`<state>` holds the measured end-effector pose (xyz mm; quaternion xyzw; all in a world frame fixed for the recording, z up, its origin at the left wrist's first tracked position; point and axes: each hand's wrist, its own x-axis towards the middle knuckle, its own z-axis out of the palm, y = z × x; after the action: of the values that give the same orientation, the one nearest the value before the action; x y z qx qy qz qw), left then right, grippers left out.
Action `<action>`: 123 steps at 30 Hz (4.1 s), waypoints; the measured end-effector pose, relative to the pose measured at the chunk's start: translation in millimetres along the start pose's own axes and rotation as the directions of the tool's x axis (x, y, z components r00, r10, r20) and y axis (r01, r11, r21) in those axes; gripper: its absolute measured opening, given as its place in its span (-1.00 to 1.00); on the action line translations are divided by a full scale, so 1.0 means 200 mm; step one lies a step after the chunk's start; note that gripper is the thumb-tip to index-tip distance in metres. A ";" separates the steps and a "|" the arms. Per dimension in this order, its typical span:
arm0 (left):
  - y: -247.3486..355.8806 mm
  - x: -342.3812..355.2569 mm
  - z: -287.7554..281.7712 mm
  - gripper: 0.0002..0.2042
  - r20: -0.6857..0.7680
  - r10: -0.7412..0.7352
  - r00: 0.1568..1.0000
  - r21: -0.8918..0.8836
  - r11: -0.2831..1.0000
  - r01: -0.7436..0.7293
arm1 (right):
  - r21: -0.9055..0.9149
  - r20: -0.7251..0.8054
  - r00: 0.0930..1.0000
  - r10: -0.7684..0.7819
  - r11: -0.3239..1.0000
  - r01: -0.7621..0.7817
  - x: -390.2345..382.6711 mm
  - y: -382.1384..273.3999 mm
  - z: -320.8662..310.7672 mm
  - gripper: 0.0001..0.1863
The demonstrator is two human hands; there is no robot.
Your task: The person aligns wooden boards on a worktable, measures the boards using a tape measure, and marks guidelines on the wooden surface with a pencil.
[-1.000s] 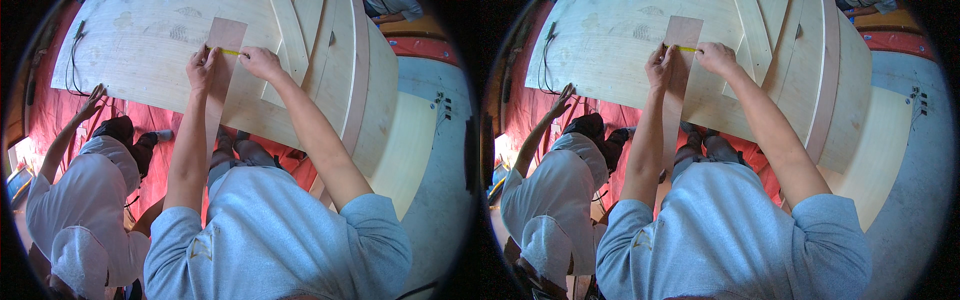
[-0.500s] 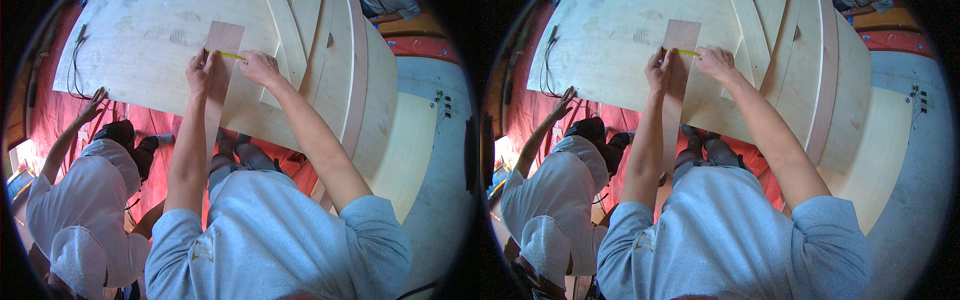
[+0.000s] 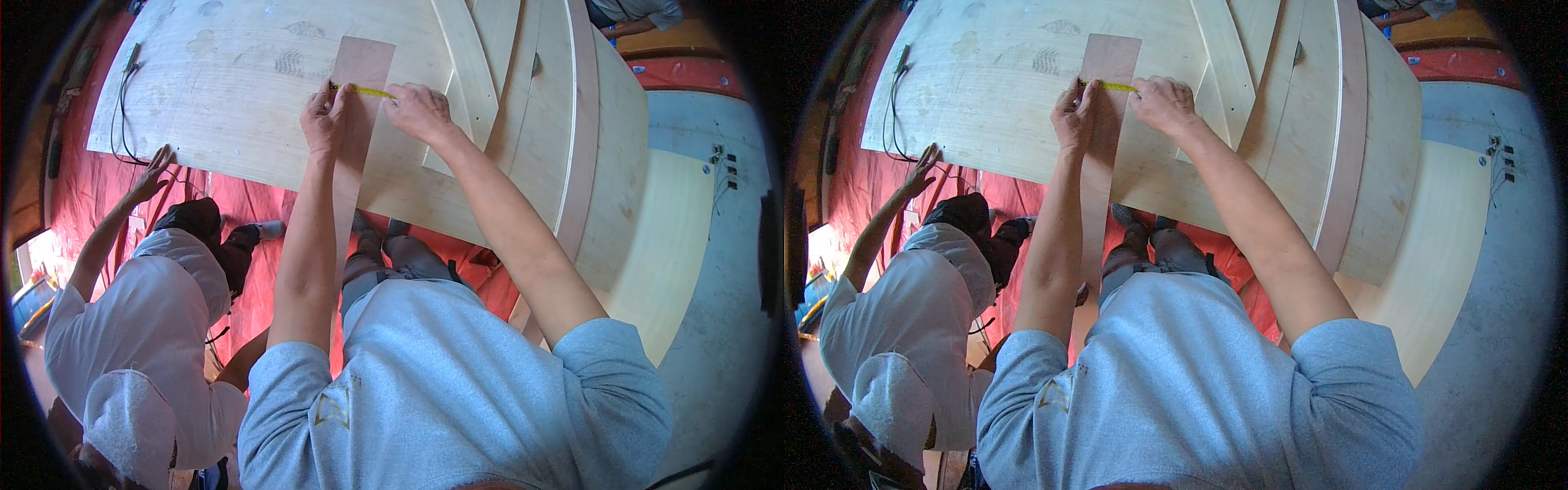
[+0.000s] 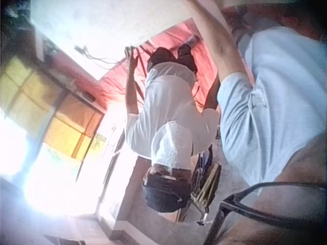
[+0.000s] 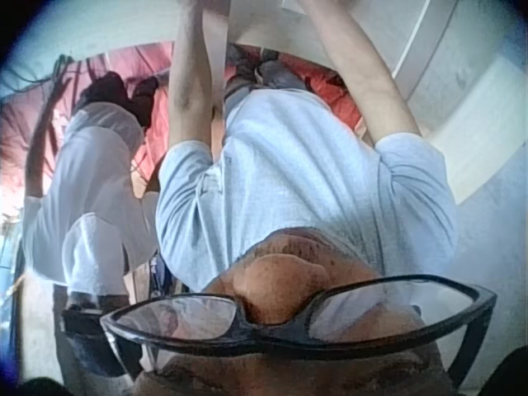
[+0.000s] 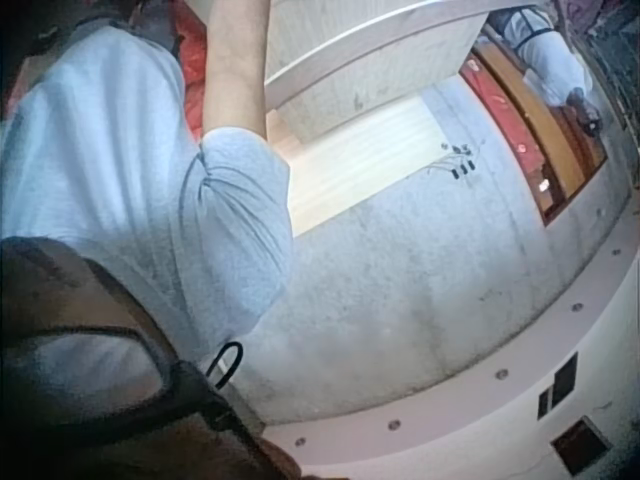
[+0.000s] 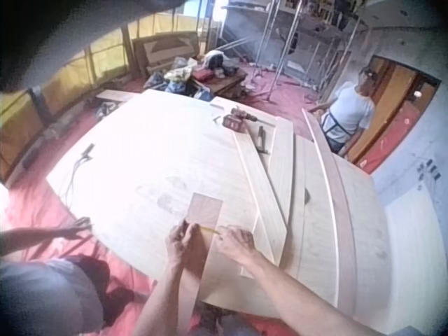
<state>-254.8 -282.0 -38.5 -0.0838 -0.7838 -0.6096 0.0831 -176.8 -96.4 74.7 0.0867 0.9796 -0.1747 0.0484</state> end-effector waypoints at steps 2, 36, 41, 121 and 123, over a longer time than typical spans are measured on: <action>0.02 -0.01 -0.01 -0.54 0.075 -0.096 0.993 0.022 0.995 0.095 | 0.000 -0.018 1.000 -0.003 1.000 0.003 0.00 0.01 0.02 -0.63; 0.12 0.00 0.01 -0.40 0.133 -0.204 0.970 0.096 0.977 0.192 | 0.673 -0.003 0.853 0.521 0.632 -0.384 -1.18 0.38 0.48 -0.64; 0.03 -0.02 -0.10 -0.40 0.078 0.069 0.995 0.327 0.941 -0.091 | 0.669 0.031 0.840 0.542 0.613 -0.420 -1.34 0.52 0.41 -0.67; 0.45 0.47 2.56 -0.77 0.397 -0.179 0.900 0.524 0.849 -0.062 | 0.411 -0.102 0.905 0.413 0.846 -0.340 0.51 3.05 -0.55 -0.82; 0.44 0.48 2.55 -0.77 0.395 -0.182 0.900 0.524 0.850 -0.058 | 0.382 -0.013 0.899 0.437 0.833 -0.400 0.52 3.05 -0.56 -0.76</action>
<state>-341.3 237.5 -58.3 -0.1645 -0.9207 -0.3416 -0.0928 -171.4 521.6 -36.3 0.3151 0.8872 -0.3366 0.0195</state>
